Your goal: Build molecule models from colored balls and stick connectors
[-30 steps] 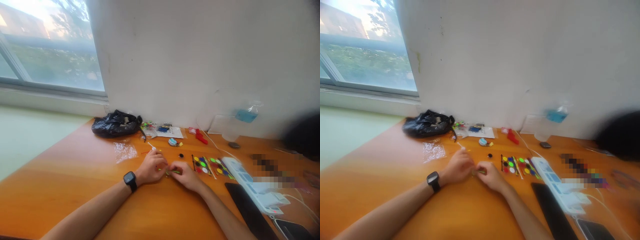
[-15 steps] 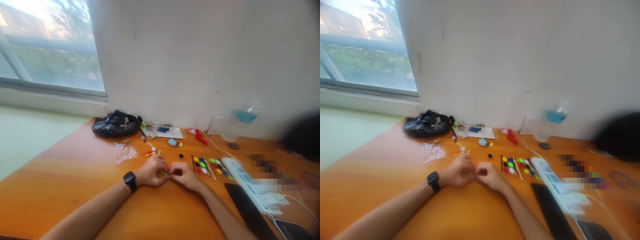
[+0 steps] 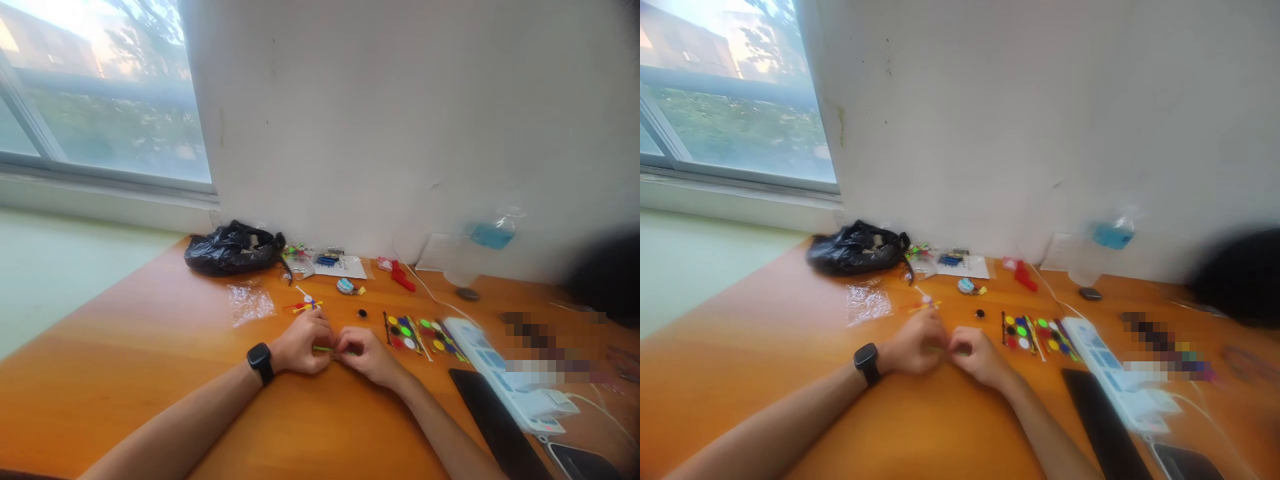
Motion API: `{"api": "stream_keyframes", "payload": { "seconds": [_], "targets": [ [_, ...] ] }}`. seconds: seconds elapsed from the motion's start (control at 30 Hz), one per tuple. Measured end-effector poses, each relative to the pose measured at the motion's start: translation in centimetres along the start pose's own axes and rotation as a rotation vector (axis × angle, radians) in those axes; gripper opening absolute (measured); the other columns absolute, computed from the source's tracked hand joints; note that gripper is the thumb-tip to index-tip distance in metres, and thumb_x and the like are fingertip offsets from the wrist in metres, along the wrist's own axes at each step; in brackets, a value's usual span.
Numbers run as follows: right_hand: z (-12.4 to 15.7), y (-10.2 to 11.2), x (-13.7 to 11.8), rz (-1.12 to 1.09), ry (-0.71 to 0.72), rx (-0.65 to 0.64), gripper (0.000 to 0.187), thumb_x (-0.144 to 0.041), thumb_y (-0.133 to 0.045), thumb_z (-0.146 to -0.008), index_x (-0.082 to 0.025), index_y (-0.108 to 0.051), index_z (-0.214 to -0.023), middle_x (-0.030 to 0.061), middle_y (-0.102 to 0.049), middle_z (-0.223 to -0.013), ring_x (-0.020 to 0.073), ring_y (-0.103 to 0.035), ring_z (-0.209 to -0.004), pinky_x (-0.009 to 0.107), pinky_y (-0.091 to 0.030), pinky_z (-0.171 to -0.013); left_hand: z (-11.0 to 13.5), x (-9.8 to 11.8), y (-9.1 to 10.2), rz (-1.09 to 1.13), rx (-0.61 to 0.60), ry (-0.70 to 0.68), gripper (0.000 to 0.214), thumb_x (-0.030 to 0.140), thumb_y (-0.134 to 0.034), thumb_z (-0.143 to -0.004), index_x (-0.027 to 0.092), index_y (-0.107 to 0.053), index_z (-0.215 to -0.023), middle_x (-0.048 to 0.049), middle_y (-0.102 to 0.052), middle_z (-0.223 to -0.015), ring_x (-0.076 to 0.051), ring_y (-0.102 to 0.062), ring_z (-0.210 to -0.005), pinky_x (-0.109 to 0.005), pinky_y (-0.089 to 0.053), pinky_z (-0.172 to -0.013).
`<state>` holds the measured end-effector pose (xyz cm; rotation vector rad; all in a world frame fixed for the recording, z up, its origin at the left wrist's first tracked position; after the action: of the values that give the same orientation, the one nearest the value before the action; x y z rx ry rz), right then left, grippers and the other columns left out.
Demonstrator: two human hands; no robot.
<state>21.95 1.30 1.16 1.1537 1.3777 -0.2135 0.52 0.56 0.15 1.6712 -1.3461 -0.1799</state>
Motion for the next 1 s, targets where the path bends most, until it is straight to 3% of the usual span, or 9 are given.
{"api": "stream_keyframes", "payload": {
  "seconds": [0.47,1.0],
  "targets": [
    [-0.1,-0.7,-0.4,0.02,0.051,0.009,0.021,-0.036,-0.073,-0.092,-0.021,-0.073,-0.077,0.0044,-0.07,-0.085,0.0187,-0.065,-0.08,0.03,-0.051,-0.075,0.1,-0.3,-0.2,-0.001,0.023,0.007,0.004,0.023,-0.059,-0.075,0.022,-0.056,-0.073,-0.004,-0.062,-0.072,-0.02,-0.052,-0.07,-0.036,-0.045,-0.079],
    [0.1,-0.8,-0.8,0.126,0.068,0.007,0.013,-0.019,-0.065,-0.093,-0.022,-0.073,-0.084,0.0036,-0.07,-0.089,0.0183,-0.064,-0.084,0.029,-0.047,-0.077,0.1,0.0,0.0,0.002,0.056,0.027,0.009,0.015,-0.059,-0.068,0.021,-0.056,-0.073,-0.0029,-0.065,-0.075,-0.02,-0.052,-0.073,-0.036,-0.044,-0.081]
  ]
}}
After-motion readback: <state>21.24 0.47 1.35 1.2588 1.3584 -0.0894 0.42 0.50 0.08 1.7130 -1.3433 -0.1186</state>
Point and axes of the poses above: each hand's wrist, its own z-axis away from the middle knuckle, its own y-axis out of the back of the hand, x = y × z, the point moved 1 cm from there along -z, towards the middle knuckle
